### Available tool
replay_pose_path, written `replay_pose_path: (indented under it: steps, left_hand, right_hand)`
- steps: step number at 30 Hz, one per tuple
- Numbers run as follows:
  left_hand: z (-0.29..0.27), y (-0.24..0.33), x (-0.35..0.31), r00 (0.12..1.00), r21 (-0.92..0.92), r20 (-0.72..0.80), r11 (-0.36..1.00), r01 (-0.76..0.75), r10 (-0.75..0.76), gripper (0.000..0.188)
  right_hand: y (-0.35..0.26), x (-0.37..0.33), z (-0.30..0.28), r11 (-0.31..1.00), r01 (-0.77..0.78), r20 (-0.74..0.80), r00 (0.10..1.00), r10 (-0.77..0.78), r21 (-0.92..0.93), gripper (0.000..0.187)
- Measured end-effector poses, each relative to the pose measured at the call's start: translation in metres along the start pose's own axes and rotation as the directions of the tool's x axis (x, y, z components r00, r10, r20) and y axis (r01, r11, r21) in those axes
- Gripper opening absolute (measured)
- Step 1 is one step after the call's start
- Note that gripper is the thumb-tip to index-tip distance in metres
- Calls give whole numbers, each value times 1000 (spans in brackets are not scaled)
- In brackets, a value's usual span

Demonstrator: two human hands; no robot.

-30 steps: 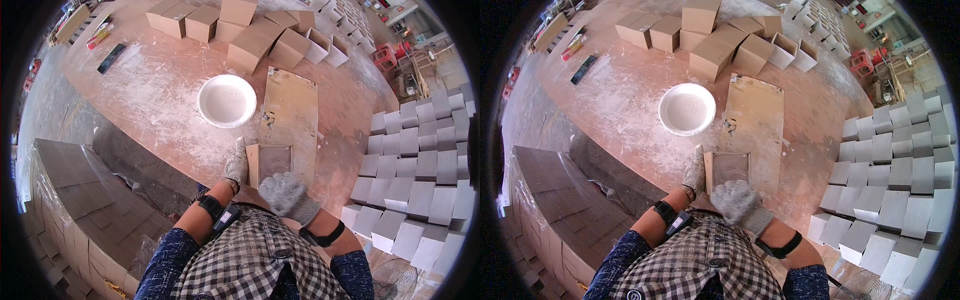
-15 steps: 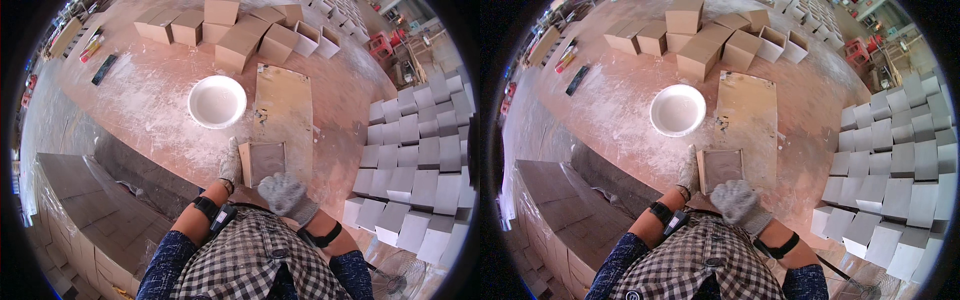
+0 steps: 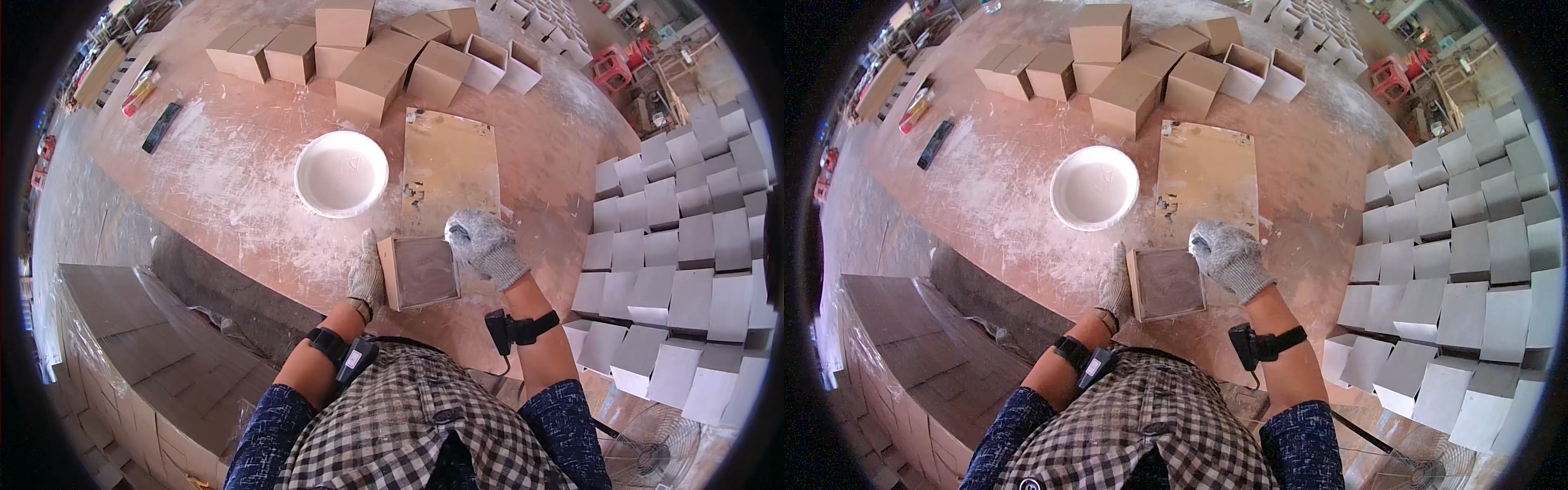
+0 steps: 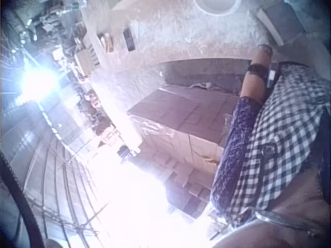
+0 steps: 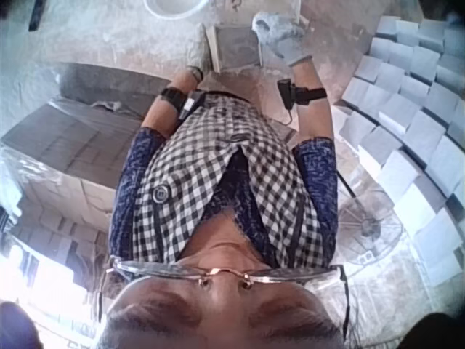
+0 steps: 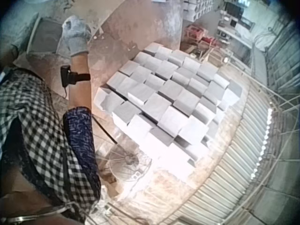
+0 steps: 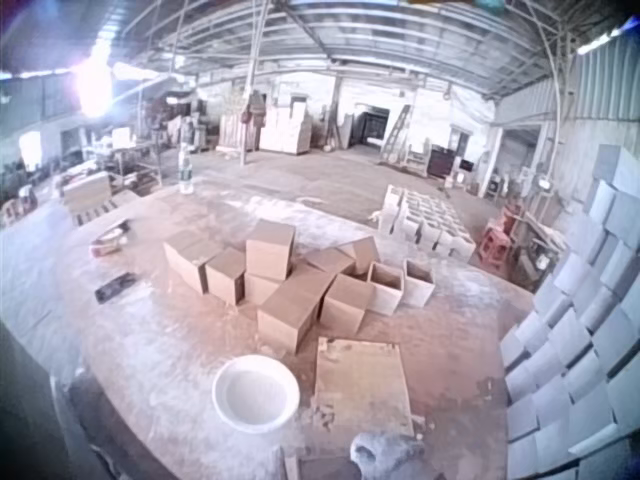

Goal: The recorder is applying a liquid adhesive or glue to the surfaces of small wooden or cardboard boxes in a manufacturing environment.

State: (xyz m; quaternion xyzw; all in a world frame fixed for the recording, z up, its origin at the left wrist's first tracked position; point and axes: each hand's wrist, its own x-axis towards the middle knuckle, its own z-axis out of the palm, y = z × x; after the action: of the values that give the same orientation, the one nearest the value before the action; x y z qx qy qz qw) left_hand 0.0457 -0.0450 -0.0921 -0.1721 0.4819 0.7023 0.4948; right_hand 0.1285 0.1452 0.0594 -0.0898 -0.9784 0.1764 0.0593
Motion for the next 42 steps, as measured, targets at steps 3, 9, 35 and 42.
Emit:
replay_pose_path:
  steps: [3, 9, 35, 42]
  left_hand:
    - [8, 6, -12, 1000, -96, 4, 995, 25, -25, 83]
    - [0, 5, -11, 1000, -51, -3, 999, 14, -14, 83]
    - [0, 1, -4, 996, -59, 88, 998, 13, -8, 89]
    - [-6, -8, 7, 999, -27, 22, 999, 39, -39, 82]
  right_hand:
    - [-8, -18, -9, 990, -85, 154, 986, 68, 109, 13]
    - [-29, -88, -5, 956, -138, 166, 981, 97, 258, 14]
    - [-19, -122, 1, 856, -381, 347, 901, 260, 348, 17]
    - [9, -34, 17, 757, -478, 64, 861, 505, 445, 21]
